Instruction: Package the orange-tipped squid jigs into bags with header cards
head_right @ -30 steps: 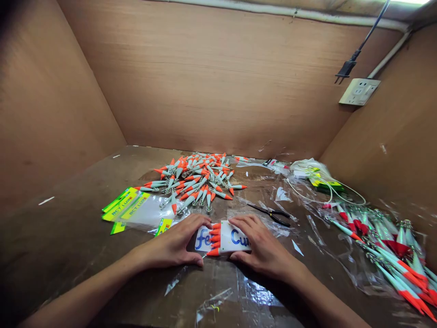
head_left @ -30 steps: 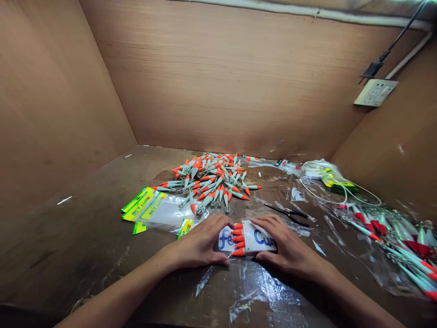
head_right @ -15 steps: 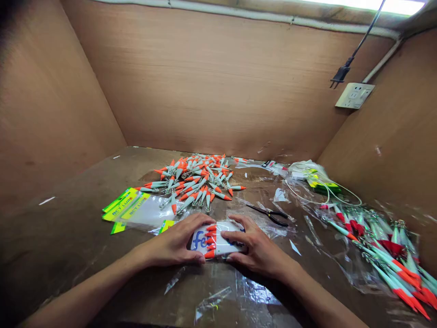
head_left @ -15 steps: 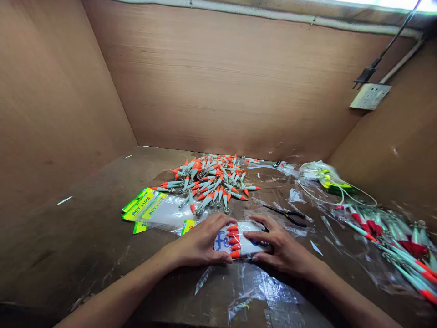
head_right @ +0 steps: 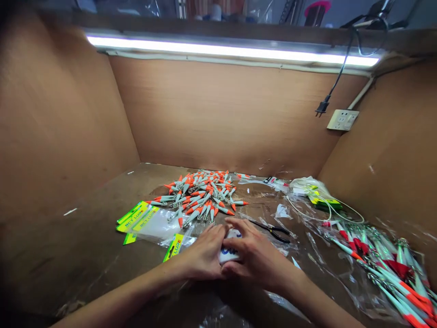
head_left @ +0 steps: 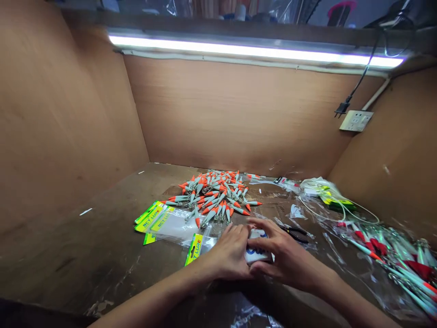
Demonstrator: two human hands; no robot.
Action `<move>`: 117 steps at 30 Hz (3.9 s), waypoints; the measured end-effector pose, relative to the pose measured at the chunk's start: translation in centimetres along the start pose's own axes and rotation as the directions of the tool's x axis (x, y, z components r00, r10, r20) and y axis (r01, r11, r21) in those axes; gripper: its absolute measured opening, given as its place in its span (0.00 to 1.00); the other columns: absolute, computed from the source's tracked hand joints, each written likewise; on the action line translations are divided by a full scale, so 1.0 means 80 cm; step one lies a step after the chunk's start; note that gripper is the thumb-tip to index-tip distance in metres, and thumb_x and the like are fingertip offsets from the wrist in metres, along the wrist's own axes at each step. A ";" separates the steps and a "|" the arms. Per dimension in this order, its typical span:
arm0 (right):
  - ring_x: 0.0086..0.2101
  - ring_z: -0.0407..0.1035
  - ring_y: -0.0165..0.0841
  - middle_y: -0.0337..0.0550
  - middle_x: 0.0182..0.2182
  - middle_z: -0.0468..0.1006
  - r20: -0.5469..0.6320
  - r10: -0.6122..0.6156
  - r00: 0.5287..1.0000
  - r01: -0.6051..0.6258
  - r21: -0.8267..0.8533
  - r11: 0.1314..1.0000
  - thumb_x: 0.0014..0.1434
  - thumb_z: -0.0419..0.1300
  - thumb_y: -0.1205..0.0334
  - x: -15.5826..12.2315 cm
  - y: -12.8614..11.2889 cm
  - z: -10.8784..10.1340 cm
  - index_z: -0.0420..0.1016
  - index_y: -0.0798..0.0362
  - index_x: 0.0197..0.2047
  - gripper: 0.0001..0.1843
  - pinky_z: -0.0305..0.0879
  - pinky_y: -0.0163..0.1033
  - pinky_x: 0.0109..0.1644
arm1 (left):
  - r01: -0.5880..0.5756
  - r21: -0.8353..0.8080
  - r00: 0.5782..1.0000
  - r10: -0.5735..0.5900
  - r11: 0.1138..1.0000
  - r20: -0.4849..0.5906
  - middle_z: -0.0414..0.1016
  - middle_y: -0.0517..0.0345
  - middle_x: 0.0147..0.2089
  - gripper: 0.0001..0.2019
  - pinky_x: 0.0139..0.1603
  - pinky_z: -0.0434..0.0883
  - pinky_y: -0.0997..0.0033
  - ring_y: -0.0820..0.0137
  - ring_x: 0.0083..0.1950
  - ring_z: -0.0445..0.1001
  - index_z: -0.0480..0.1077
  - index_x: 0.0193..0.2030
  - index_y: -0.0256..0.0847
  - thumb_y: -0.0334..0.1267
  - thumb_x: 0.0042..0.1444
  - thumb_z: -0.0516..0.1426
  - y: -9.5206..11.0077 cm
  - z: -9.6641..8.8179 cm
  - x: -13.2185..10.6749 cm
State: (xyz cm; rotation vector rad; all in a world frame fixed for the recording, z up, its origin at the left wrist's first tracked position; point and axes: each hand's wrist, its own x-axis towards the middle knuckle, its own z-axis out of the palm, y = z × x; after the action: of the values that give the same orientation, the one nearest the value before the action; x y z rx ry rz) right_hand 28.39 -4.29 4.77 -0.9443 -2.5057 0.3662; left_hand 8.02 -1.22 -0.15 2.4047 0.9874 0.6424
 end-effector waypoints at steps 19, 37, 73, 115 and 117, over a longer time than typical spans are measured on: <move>0.46 0.75 0.38 0.49 0.57 0.71 -0.412 0.341 0.845 -0.254 0.252 0.934 0.67 0.58 0.54 -0.016 0.086 -0.002 0.63 0.44 0.66 0.25 0.73 0.48 0.52 | -0.256 -0.429 0.820 -0.041 0.866 -0.571 0.73 0.50 0.47 0.23 0.54 0.68 0.52 0.55 0.51 0.71 0.71 0.50 0.43 0.55 0.53 0.63 -0.023 -0.141 0.001; 0.43 0.75 0.38 0.48 0.48 0.79 -0.353 0.376 0.857 -0.238 0.377 0.895 0.66 0.58 0.52 -0.006 0.087 0.001 0.69 0.49 0.62 0.23 0.74 0.47 0.49 | -0.178 -0.646 0.959 -0.015 0.742 -0.282 0.75 0.45 0.50 0.34 0.61 0.63 0.49 0.50 0.55 0.71 0.70 0.57 0.39 0.61 0.50 0.61 -0.039 -0.114 0.016; 0.48 0.73 0.45 0.52 0.46 0.80 -0.581 0.299 0.757 -0.271 0.137 0.953 0.56 0.65 0.46 0.118 0.105 -0.087 0.83 0.53 0.44 0.20 0.67 0.52 0.55 | 0.042 -0.958 0.999 0.006 -0.284 0.042 0.62 0.36 0.68 0.44 0.60 0.63 0.49 0.49 0.62 0.70 0.44 0.75 0.44 0.67 0.60 0.51 -0.067 -0.052 0.019; 0.37 0.71 0.36 0.42 0.35 0.78 -0.330 0.436 0.837 -0.408 0.155 0.900 0.61 0.61 0.56 0.025 0.071 0.022 0.78 0.51 0.34 0.09 0.62 0.39 0.42 | 0.425 -0.683 0.904 -0.312 0.594 0.291 0.67 0.64 0.24 0.23 0.23 0.54 0.77 0.79 0.22 0.59 0.72 0.31 0.34 0.54 0.42 0.70 -0.078 -0.025 0.018; 0.36 0.70 0.36 0.41 0.32 0.76 -0.270 0.438 0.857 -0.416 0.137 0.899 0.62 0.61 0.55 0.026 0.061 0.026 0.78 0.51 0.30 0.12 0.61 0.39 0.41 | 0.419 -0.669 0.906 -0.328 0.614 0.267 0.68 0.63 0.25 0.23 0.23 0.55 0.77 0.78 0.22 0.61 0.73 0.32 0.34 0.54 0.43 0.69 -0.078 -0.021 0.018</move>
State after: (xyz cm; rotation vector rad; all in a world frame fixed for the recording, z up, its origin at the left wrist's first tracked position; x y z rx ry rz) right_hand 28.70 0.46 1.68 -1.4163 -1.9864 0.4150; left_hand 4.74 4.23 -2.01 1.4604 0.9225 0.5733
